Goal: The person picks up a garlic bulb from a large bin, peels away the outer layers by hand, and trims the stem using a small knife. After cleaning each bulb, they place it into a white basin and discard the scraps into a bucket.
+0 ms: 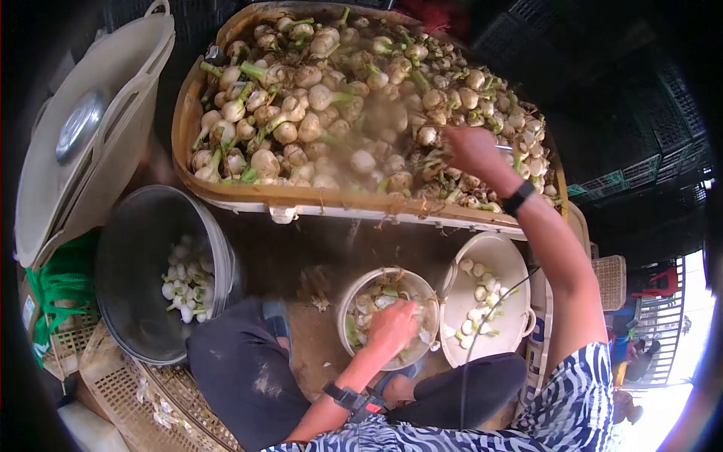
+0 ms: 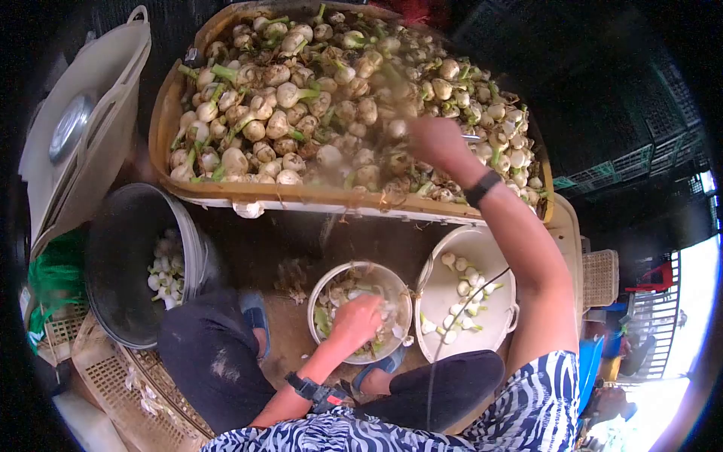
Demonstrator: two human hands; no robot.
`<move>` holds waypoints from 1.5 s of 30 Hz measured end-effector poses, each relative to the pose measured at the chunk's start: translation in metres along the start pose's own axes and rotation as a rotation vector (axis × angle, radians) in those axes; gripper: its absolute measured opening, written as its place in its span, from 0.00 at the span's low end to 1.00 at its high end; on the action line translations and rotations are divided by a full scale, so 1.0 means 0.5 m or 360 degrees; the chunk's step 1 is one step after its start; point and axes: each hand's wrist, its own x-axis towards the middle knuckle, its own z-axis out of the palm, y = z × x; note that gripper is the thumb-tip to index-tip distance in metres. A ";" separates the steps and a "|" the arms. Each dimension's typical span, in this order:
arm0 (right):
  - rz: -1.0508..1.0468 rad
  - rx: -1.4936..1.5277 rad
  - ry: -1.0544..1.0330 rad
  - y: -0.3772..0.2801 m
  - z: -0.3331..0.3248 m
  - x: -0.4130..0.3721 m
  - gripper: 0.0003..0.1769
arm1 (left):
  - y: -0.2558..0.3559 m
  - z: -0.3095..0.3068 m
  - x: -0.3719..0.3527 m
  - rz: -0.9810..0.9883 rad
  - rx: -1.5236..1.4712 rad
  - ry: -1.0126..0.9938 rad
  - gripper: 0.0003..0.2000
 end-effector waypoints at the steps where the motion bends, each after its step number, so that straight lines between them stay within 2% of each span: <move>1: 0.0206 0.0077 -0.0003 0.000 -0.037 -0.036 0.27 | 0.005 -0.003 -0.007 -0.0029 -0.0109 0.0156 0.12; 2: 0.0415 0.0156 -0.0006 -0.003 -0.062 -0.075 0.29 | 0.000 -0.002 -0.011 -0.0023 -0.0164 0.0182 0.15; 3: 0.0431 0.0151 -0.0010 -0.010 -0.079 -0.120 0.29 | -0.001 0.001 -0.019 -0.0013 -0.0167 0.0169 0.15; 5: 0.0631 0.0735 0.0133 -0.030 -0.101 -0.213 0.29 | 0.020 -0.014 -0.029 -0.0153 -0.0466 0.0233 0.18; 6: 0.0695 0.0846 0.0126 -0.037 -0.079 -0.257 0.36 | 0.032 -0.023 -0.034 -0.0205 -0.0664 0.0190 0.19; 7: 0.0748 0.1119 0.0101 -0.071 -0.085 -0.299 0.35 | 0.048 -0.031 -0.040 -0.0269 -0.0859 0.0140 0.21; 9: 0.0897 0.1531 -0.0061 -0.120 -0.010 -0.381 0.34 | 0.032 0.001 -0.043 -0.0311 -0.1305 0.0074 0.26; 10: 0.1013 0.1858 -0.0215 -0.171 -0.002 -0.409 0.27 | 0.032 0.006 -0.045 -0.0255 -0.1467 0.0056 0.28; 11: 0.1116 0.2183 -0.0370 -0.227 0.006 -0.429 0.21 | 0.054 -0.015 -0.051 -0.0285 -0.1418 -0.0014 0.30; 13: 0.1201 0.2948 -0.0657 -0.307 0.085 -0.477 0.17 | 0.025 0.013 -0.056 -0.0181 -0.1156 0.0123 0.28; 14: 0.1289 0.3113 -0.0630 -0.356 0.100 -0.492 0.14 | 0.013 0.027 -0.064 -0.0214 -0.1148 0.0127 0.28; 15: 0.1368 0.3278 -0.0599 -0.395 0.108 -0.504 0.12 | 0.000 0.038 -0.069 -0.0357 -0.1341 0.0135 0.27; 16: 0.1339 0.3494 -0.0587 -0.415 0.104 -0.518 0.12 | -0.005 0.035 -0.075 -0.0497 -0.1530 0.0147 0.26; 17: 0.1328 0.3521 -0.0613 -0.426 0.100 -0.525 0.12 | -0.012 0.027 -0.080 -0.0521 -0.1508 0.0162 0.26; 19: 0.1175 0.3675 -0.0504 -0.435 0.081 -0.538 0.12 | -0.025 0.018 -0.084 -0.0629 -0.2088 0.0268 0.23; 20: 0.1180 0.3455 -0.0495 -0.426 0.066 -0.541 0.14 | -0.033 0.010 -0.080 -0.0430 -0.2138 0.0263 0.22; 21: 0.1197 0.3456 -0.0480 -0.410 0.065 -0.546 0.14 | -0.040 0.006 -0.074 -0.0433 -0.2139 0.0244 0.22; 23: 0.0774 0.2381 -0.0451 -0.377 0.061 -0.562 0.15 | -0.032 -0.005 -0.064 -0.0425 -0.1173 0.0417 0.25; 24: 0.0646 0.2097 -0.0236 -0.378 0.054 -0.567 0.14 | -0.025 -0.010 -0.065 -0.0386 -0.1144 0.0377 0.26; 25: 0.0670 0.2104 -0.0254 -0.380 0.050 -0.570 0.14 | -0.030 -0.009 -0.064 -0.0272 -0.0824 0.0375 0.25; 27: 0.0283 0.1285 0.0100 -0.388 0.046 -0.570 0.10 | 0.022 -0.031 -0.077 -0.0259 -0.0455 0.0243 0.28; 28: 0.0289 0.1239 0.0052 -0.392 0.023 -0.568 0.08 | 0.029 -0.031 -0.082 -0.0270 -0.0453 0.0226 0.28; 30: 0.0320 0.1217 -0.0044 -0.390 0.016 -0.559 0.07 | 0.040 -0.029 -0.085 -0.0045 0.0069 0.0284 0.30; 32: 0.0339 0.1198 -0.0140 -0.389 0.017 -0.557 0.06 | 0.049 -0.030 -0.087 0.0017 0.0157 0.0317 0.29; 33: 0.0194 0.1034 -0.0059 -0.387 0.019 -0.560 0.05 | 0.051 -0.030 -0.088 0.0084 0.0249 0.0358 0.28; 34: 0.0052 0.0869 0.0021 -0.388 0.021 -0.562 0.05 | 0.050 -0.027 -0.089 0.0075 0.0249 0.0351 0.28; 39: 0.0021 0.0795 0.0071 -0.390 0.047 -0.564 0.03 | 0.051 -0.019 -0.089 0.0116 0.0291 0.0265 0.35; 41: 0.0017 0.0790 0.0071 -0.384 0.058 -0.563 0.02 | 0.045 -0.014 -0.089 0.0178 0.0276 0.0281 0.33; 43: -0.0074 0.0592 -0.0121 -0.380 0.064 -0.562 0.04 | 0.039 -0.012 -0.090 0.0237 0.0263 0.0298 0.32; 45: -0.0088 0.0650 -0.0190 -0.379 0.064 -0.563 0.03 | 0.036 -0.013 -0.089 0.0434 0.0226 0.0323 0.28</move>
